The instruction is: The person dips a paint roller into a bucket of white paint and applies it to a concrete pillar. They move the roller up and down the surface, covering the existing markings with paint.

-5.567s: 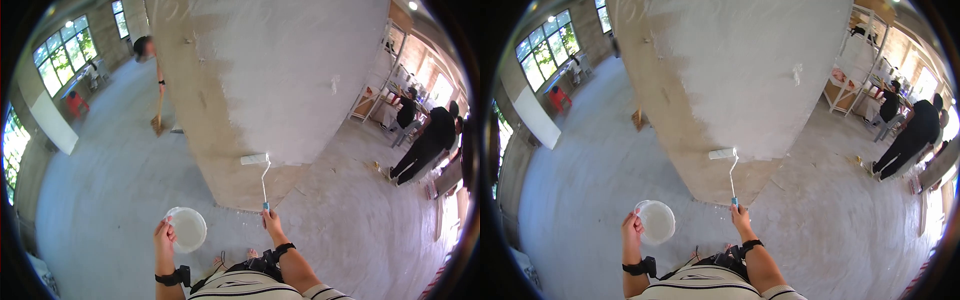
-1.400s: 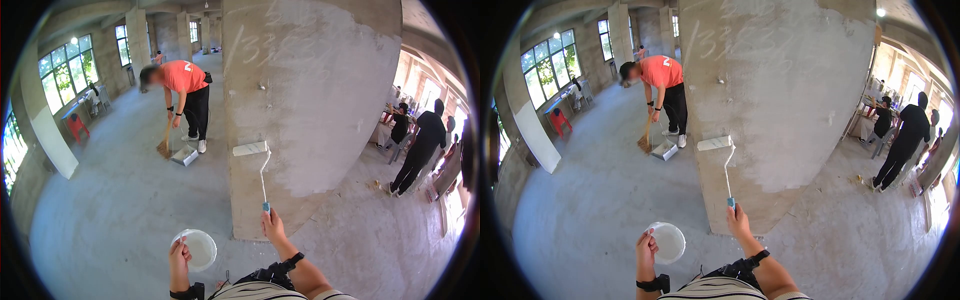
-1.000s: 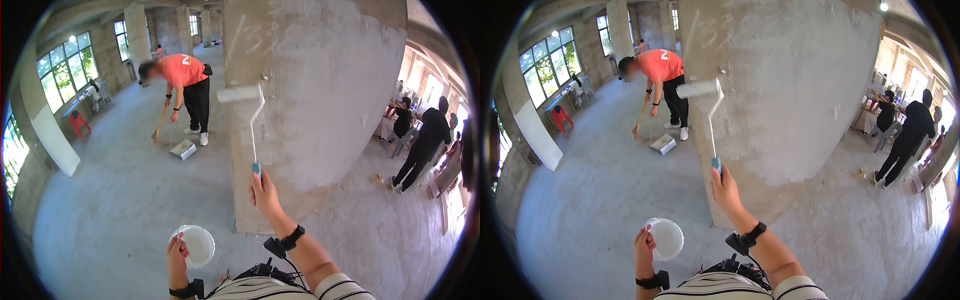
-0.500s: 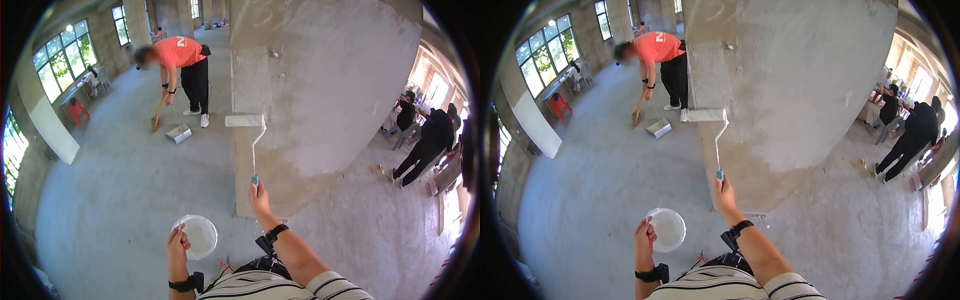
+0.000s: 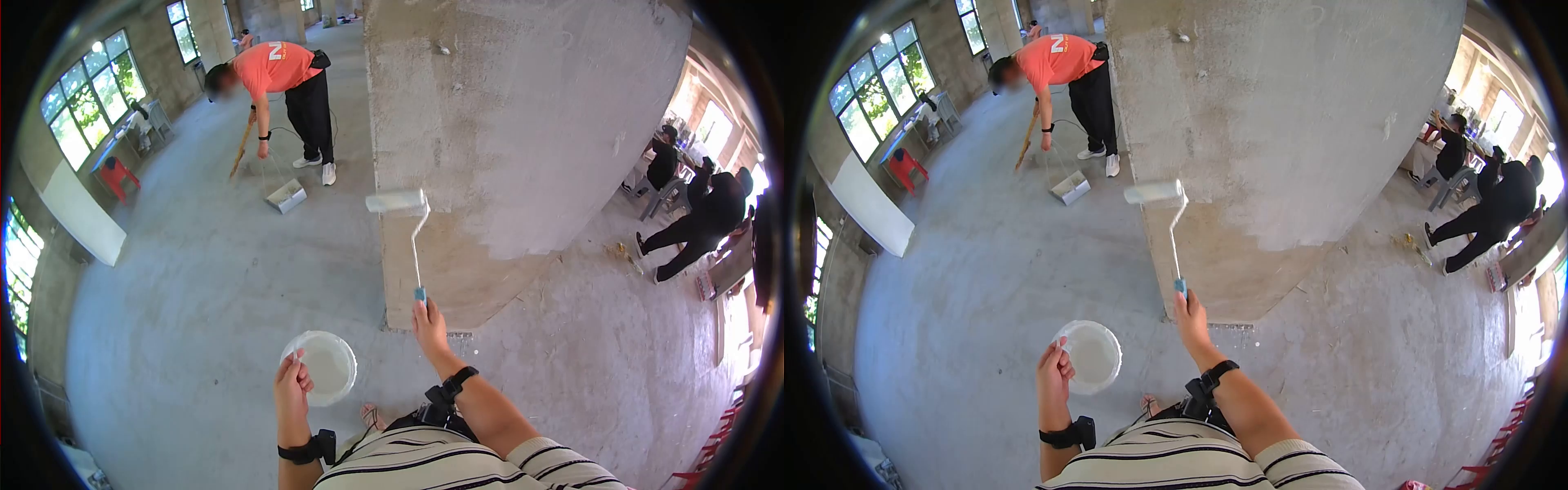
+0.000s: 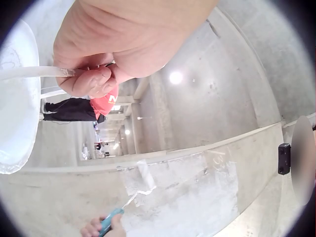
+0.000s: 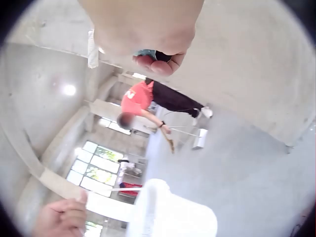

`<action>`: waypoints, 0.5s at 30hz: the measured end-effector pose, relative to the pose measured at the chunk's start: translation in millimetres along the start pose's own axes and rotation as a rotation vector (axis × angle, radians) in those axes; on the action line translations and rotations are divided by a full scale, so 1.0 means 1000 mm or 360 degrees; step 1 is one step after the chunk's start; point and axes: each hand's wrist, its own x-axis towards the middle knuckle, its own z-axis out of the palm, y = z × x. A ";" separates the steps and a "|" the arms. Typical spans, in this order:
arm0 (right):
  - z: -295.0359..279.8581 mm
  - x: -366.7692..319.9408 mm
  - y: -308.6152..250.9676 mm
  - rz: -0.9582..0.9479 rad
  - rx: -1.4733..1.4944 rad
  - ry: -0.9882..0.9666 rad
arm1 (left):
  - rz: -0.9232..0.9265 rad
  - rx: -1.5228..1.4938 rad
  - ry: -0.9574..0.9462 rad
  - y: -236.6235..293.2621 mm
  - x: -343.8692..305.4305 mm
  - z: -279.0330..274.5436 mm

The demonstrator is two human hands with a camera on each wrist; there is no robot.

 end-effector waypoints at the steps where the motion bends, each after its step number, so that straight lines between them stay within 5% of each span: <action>1: 0.004 -0.002 -0.028 -0.0001 -0.0001 -0.0002 | 0.0001 -0.0002 0.0002 0.000 0.000 0.000; 8: 0.021 -0.005 -0.183 -0.0263 0.0214 -0.0191 | 0.0030 -0.0025 -0.0082 0.002 0.000 0.001; 15: 0.014 0.007 -0.147 -0.0317 -0.0116 -0.0003 | 0.0035 -0.0014 -0.0100 0.002 0.000 0.003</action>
